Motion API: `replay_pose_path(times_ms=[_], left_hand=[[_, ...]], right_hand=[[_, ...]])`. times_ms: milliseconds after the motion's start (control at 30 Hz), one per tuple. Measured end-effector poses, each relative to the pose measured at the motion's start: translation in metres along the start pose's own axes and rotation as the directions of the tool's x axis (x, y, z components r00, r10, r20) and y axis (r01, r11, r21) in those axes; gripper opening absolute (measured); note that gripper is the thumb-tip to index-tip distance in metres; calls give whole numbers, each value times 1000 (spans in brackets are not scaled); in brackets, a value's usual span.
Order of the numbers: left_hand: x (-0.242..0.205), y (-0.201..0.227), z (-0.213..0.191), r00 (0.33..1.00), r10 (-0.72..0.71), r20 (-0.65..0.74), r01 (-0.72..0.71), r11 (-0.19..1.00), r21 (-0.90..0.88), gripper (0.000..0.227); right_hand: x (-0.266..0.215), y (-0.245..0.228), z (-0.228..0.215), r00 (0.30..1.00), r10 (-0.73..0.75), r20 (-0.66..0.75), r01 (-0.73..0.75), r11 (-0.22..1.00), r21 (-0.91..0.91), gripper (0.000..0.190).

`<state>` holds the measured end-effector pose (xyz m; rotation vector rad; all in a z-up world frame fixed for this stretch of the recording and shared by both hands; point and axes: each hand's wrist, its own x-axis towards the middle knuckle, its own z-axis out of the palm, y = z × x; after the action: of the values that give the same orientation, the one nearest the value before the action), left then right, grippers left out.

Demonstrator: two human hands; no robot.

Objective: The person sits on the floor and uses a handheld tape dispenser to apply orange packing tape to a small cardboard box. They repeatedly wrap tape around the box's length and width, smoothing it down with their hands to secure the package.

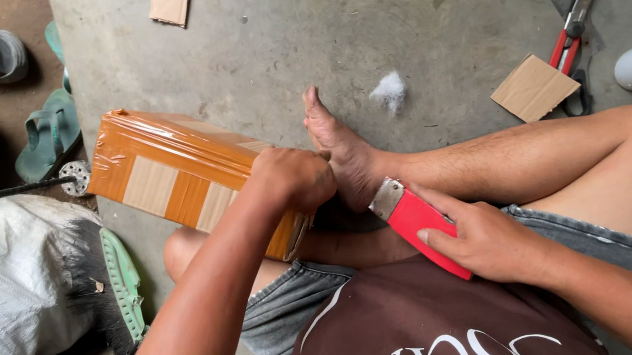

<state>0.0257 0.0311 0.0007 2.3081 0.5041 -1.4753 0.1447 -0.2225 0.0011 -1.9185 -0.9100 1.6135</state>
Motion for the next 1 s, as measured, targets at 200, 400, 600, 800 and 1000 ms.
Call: replay_pose_path(times_ms=[200,400,600,800,1000], left_hand=[[38,-14,-4,997,54,-47,-62,979,-193,51],[2,-23,2,716,-96,-692,-67,976,-205,47],[-47,-38,74,504,90,-859,-107,993,41,80],[-40,-118,76,505,-100,-858,50,995,-86,91],[-54,-190,47,431,-269,-861,178,961,-211,98]], right_hand=[[-3,28,3,992,-65,-108,70,997,40,73],[-1,45,6,989,-76,-123,85,994,72,71],[13,38,2,974,-155,-168,183,969,166,69],[34,26,6,963,-226,-145,247,958,145,69],[34,20,9,980,-142,-143,161,978,135,71]])
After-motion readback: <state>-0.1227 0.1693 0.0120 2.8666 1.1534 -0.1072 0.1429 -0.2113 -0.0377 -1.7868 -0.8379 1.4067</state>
